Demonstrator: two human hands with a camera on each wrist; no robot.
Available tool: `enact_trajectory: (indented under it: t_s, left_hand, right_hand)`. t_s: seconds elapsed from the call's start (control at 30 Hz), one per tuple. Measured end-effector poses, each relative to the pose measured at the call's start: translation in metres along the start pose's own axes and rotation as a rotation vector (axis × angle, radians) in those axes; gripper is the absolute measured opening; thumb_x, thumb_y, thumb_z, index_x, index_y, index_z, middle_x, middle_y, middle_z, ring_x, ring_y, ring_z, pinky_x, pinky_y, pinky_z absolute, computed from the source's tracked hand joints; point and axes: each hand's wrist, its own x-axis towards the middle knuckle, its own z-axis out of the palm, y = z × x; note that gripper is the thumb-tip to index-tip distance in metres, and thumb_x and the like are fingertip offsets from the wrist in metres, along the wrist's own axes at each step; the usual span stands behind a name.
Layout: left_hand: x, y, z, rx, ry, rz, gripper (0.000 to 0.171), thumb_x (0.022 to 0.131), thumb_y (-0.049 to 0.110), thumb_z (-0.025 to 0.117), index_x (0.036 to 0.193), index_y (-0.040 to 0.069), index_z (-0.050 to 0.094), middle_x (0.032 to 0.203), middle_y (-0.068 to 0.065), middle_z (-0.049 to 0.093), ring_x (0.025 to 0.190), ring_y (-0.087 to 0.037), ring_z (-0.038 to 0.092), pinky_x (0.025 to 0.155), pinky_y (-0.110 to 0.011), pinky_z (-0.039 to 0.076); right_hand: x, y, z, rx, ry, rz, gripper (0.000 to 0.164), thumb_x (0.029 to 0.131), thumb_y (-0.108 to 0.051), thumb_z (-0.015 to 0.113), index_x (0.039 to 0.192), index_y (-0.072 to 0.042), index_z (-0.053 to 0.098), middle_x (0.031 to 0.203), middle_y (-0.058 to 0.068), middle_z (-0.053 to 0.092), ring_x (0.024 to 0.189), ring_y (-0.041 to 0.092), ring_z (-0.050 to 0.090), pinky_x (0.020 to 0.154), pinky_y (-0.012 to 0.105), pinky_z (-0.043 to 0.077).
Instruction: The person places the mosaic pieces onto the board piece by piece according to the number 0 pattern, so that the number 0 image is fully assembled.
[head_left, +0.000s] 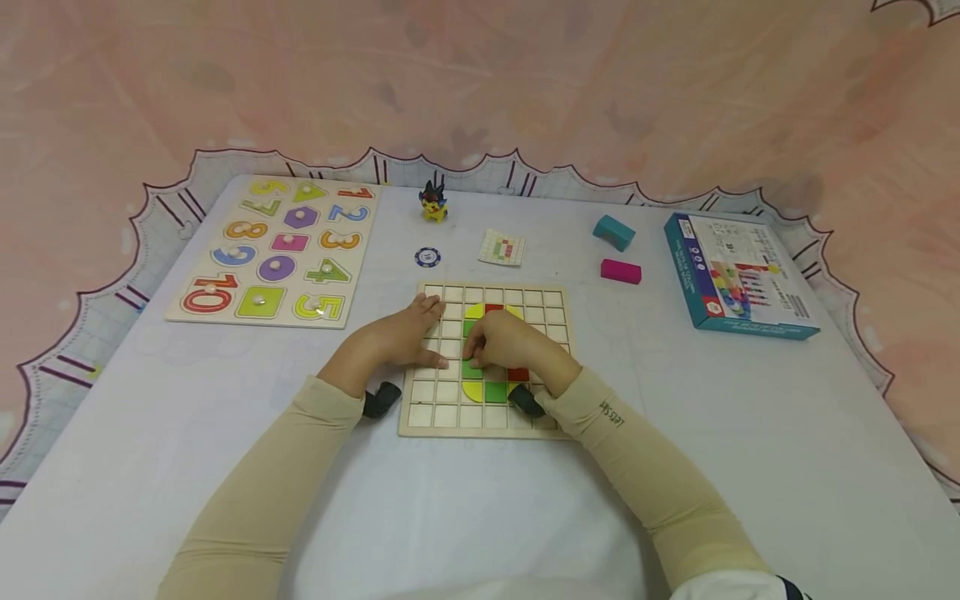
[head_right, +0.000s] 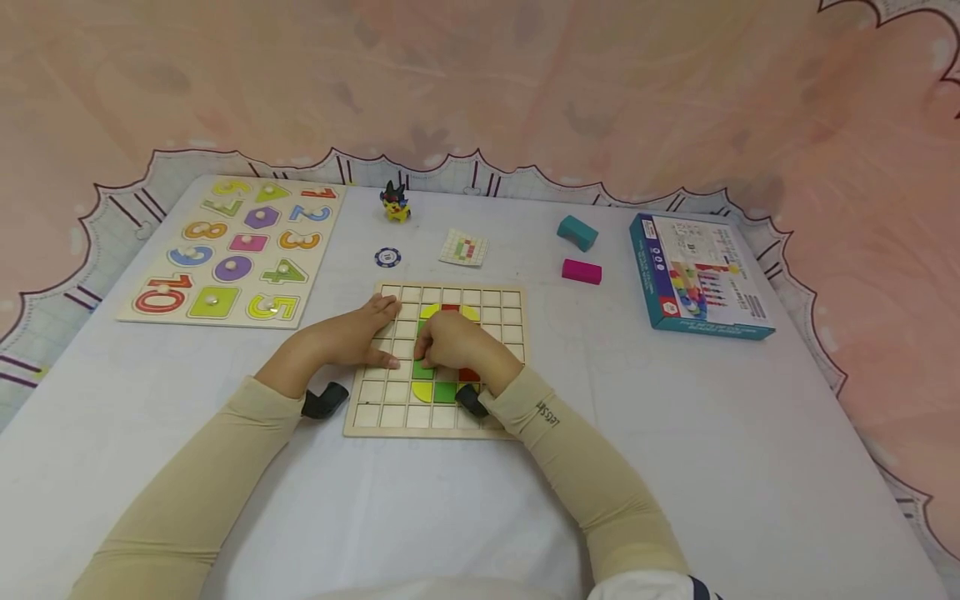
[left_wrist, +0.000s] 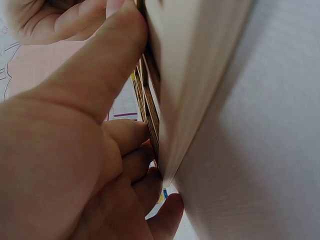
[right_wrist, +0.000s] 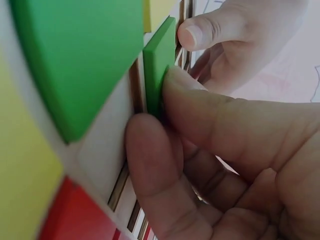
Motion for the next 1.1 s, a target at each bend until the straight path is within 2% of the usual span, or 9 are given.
enact_trajectory:
  t_s: [0.2, 0.43, 0.67, 0.77, 0.9, 1.1]
  left_hand:
    - [0.001, 0.0, 0.001, 0.006, 0.0, 0.001, 0.095, 0.082, 0.04, 0.066, 0.147, 0.0, 0.009, 0.155, -0.015, 0.003, 0.142, -0.032, -0.006, 0.115, -0.046, 0.01]
    - [0.001, 0.001, 0.0, 0.008, -0.005, -0.003, 0.095, 0.083, 0.042, 0.065, 0.147, 0.0, 0.007, 0.155, -0.015, 0.001, 0.142, -0.032, -0.006, 0.116, -0.045, 0.009]
    - [0.0, 0.002, -0.002, -0.003, -0.013, -0.021, 0.095, 0.083, 0.041, 0.065, 0.147, 0.001, 0.007, 0.155, -0.015, 0.0, 0.142, -0.032, -0.007, 0.115, -0.046, 0.01]
    - [-0.001, 0.002, -0.002, -0.01, -0.015, -0.026, 0.095, 0.083, 0.04, 0.065, 0.147, 0.001, 0.006, 0.155, -0.015, -0.001, 0.142, -0.032, -0.008, 0.115, -0.046, 0.009]
    - [-0.002, 0.001, 0.0, -0.013, -0.017, -0.018, 0.094, 0.084, 0.038, 0.064, 0.147, 0.0, 0.006, 0.155, -0.016, -0.002, 0.141, -0.034, -0.009, 0.115, -0.047, 0.009]
    - [-0.004, 0.001, 0.001, 0.045, -0.003, -0.031, 0.092, 0.086, 0.041, 0.061, 0.147, 0.0, 0.007, 0.154, -0.017, -0.001, 0.14, -0.037, -0.008, 0.115, -0.05, 0.008]
  right_hand:
    - [-0.003, 0.001, -0.002, -0.004, 0.01, -0.014, 0.007, 0.08, -0.008, 0.071, 0.087, -0.008, 0.071, 0.079, 0.001, 0.064, 0.072, 0.012, 0.053, 0.066, 0.021, 0.045]
    - [-0.011, 0.01, -0.008, 0.015, 0.051, -0.042, 0.009, 0.08, -0.012, 0.072, 0.088, -0.009, 0.071, 0.081, 0.0, 0.064, 0.074, 0.013, 0.052, 0.067, 0.021, 0.044]
    - [-0.02, 0.022, -0.017, 0.016, 0.107, -0.033, 0.006, 0.082, -0.012, 0.068, 0.087, -0.009, 0.071, 0.08, 0.001, 0.062, 0.077, 0.015, 0.05, 0.069, 0.024, 0.042]
    - [-0.023, 0.029, -0.021, 0.024, 0.125, -0.006, 0.007, 0.083, -0.014, 0.067, 0.088, -0.01, 0.07, 0.084, 0.002, 0.063, 0.081, 0.017, 0.051, 0.072, 0.026, 0.044]
    - [-0.03, 0.041, -0.028, 0.069, 0.145, 0.071, 0.009, 0.085, -0.016, 0.065, 0.091, -0.01, 0.07, 0.092, 0.003, 0.065, 0.087, 0.019, 0.051, 0.076, 0.029, 0.045]
    - [-0.045, 0.07, -0.04, 0.122, 0.212, 0.136, 0.017, 0.087, -0.02, 0.063, 0.098, -0.008, 0.069, 0.097, 0.007, 0.063, 0.091, 0.022, 0.049, 0.077, 0.031, 0.044]
